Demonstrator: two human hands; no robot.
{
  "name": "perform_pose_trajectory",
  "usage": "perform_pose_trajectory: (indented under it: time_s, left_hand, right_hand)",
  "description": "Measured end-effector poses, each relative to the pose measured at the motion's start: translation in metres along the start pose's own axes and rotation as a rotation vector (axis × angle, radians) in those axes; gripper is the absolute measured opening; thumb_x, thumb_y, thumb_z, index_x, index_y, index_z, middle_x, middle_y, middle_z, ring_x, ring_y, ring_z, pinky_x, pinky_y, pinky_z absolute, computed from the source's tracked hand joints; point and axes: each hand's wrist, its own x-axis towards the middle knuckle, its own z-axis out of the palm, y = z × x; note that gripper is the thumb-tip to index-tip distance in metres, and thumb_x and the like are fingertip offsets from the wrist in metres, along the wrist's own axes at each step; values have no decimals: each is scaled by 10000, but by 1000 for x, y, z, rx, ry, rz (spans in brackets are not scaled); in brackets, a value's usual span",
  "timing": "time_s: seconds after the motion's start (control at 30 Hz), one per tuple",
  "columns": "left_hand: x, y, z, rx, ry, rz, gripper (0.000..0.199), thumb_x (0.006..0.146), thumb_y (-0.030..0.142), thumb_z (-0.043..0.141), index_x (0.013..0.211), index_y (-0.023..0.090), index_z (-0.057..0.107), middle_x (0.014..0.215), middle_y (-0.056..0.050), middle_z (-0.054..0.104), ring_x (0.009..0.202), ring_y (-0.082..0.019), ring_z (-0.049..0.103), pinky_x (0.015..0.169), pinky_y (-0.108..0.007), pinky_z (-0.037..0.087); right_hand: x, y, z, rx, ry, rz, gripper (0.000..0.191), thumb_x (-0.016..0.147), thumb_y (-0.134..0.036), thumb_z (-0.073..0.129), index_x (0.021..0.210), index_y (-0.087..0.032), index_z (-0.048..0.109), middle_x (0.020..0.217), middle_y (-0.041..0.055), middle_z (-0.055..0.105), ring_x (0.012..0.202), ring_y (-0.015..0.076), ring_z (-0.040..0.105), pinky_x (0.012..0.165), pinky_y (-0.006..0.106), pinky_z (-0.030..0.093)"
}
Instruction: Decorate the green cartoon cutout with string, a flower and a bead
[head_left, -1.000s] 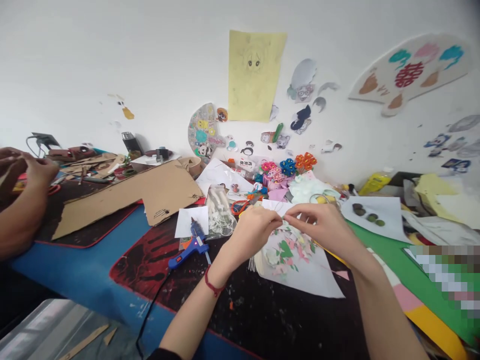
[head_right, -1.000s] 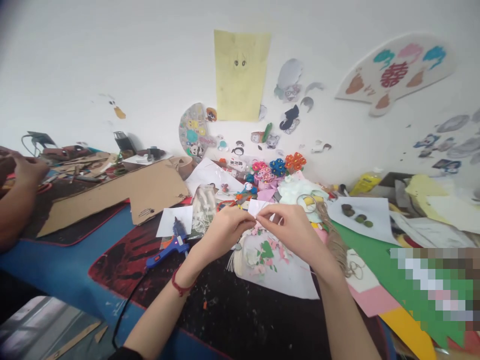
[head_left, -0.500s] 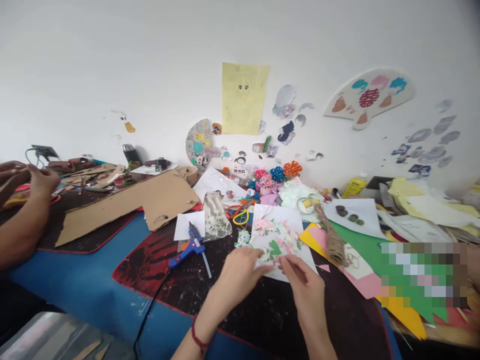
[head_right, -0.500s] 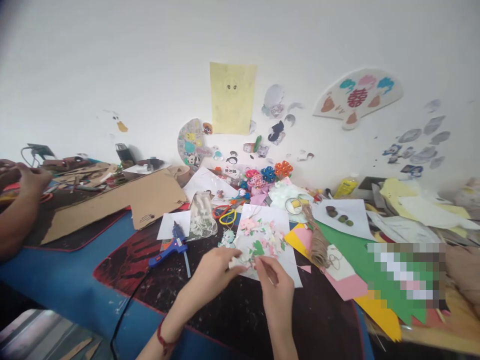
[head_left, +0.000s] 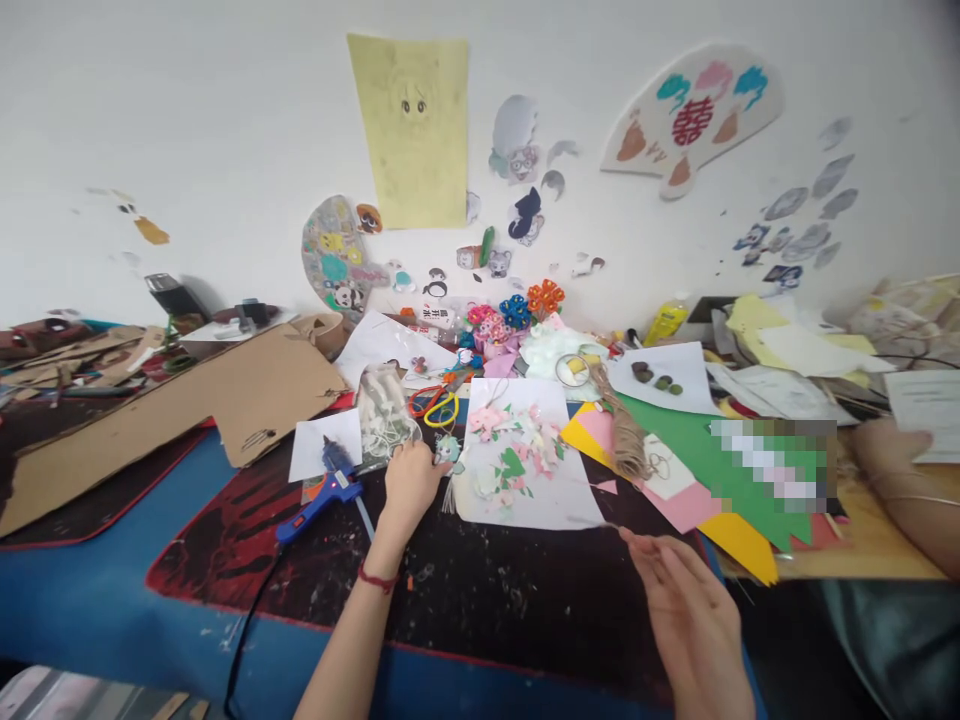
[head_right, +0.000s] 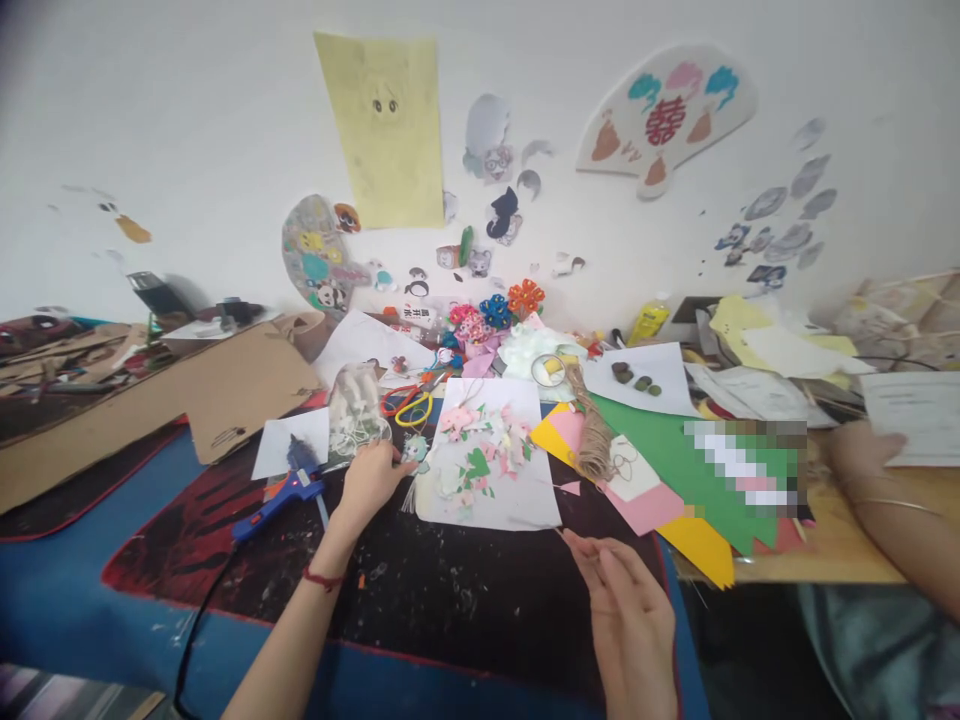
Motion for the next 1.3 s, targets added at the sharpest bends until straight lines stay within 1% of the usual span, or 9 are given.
perform_pose_trajectory:
  time_s: [0.23, 0.33, 0.43, 0.57, 0.7, 0.83, 1.1, 1.2, 1.3]
  left_hand:
    - [3, 5, -2, -71, -46, -57, 381, 829, 451, 702, 968, 102, 637, 999, -171, 682, 987, -313, 623, 792, -341, 412]
    - [6, 4, -2, -115, -73, -101, 337, 797, 435, 731, 893, 128, 629, 944, -144, 693, 928, -300, 636, 746, -333, 410]
    - [8, 0, -5, -176, -95, -158, 298, 797, 425, 717, 881, 161, 609, 904, -92, 707, 849, -254, 656, 685, -302, 410]
    - [4, -11, -20, -434, -126, -181, 272, 817, 436, 684, 798, 192, 564, 703, 4, 698, 681, -169, 653, 630, -247, 412]
    - [2, -14, -46, -713, 89, -210, 344, 756, 489, 737, 821, 194, 571, 627, 22, 672, 585, -139, 592, 568, -225, 379]
    - [8, 22, -53, -998, 215, -171, 314, 747, 420, 765, 862, 193, 581, 633, 26, 656, 563, -107, 554, 543, -200, 368]
    - [11, 142, 9, -1099, -263, -8, 53, 844, 170, 630, 887, 180, 601, 726, -5, 671, 669, -136, 638, 607, -223, 463]
    - [10, 140, 11, -836, -197, 81, 184, 863, 179, 629, 1046, 191, 625, 863, -35, 716, 724, -166, 649, 672, -278, 482]
    - [14, 107, -1, -626, -39, 109, 178, 892, 140, 583, 1051, 202, 632, 976, -35, 722, 754, -161, 644, 713, -292, 485]
  right_hand:
    - [19, 11, -17, -217, 28, -103, 235, 670, -296, 851, 841, -175, 745, 854, 49, 738, 750, 133, 693, 684, 195, 563]
    - [23, 12, -17, -235, -22, -210, 169, 652, -223, 855, 718, -174, 707, 971, 74, 722, 936, 189, 690, 804, 244, 568]
    - [30, 14, -16, -117, -79, -136, 190, 631, -242, 863, 636, -183, 683, 961, 77, 720, 929, 220, 704, 761, 277, 588]
    - [42, 14, -13, 67, -93, 20, 262, 604, -307, 874, 597, -193, 638, 709, 16, 638, 543, 105, 615, 477, 202, 521]
    - [50, 7, -8, 86, -113, 95, 187, 689, -276, 808, 663, -205, 637, 717, -4, 612, 351, 28, 412, 309, 181, 340]
    - [56, 1, -2, -11, -150, 41, 154, 701, -306, 814, 724, -221, 687, 723, 16, 641, 414, 76, 508, 358, 212, 415]
    - [59, -2, 16, -150, -229, 2, 203, 733, -289, 796, 652, -202, 631, 557, 5, 529, 591, 136, 545, 506, 241, 496]
    - [63, 1, 15, -158, -251, -19, 221, 740, -308, 792, 647, -190, 630, 577, 9, 534, 611, 129, 547, 544, 234, 502]
    - [69, 5, 13, -148, -281, -20, 210, 763, -315, 774, 667, -187, 638, 593, 9, 538, 604, 122, 556, 530, 222, 496]
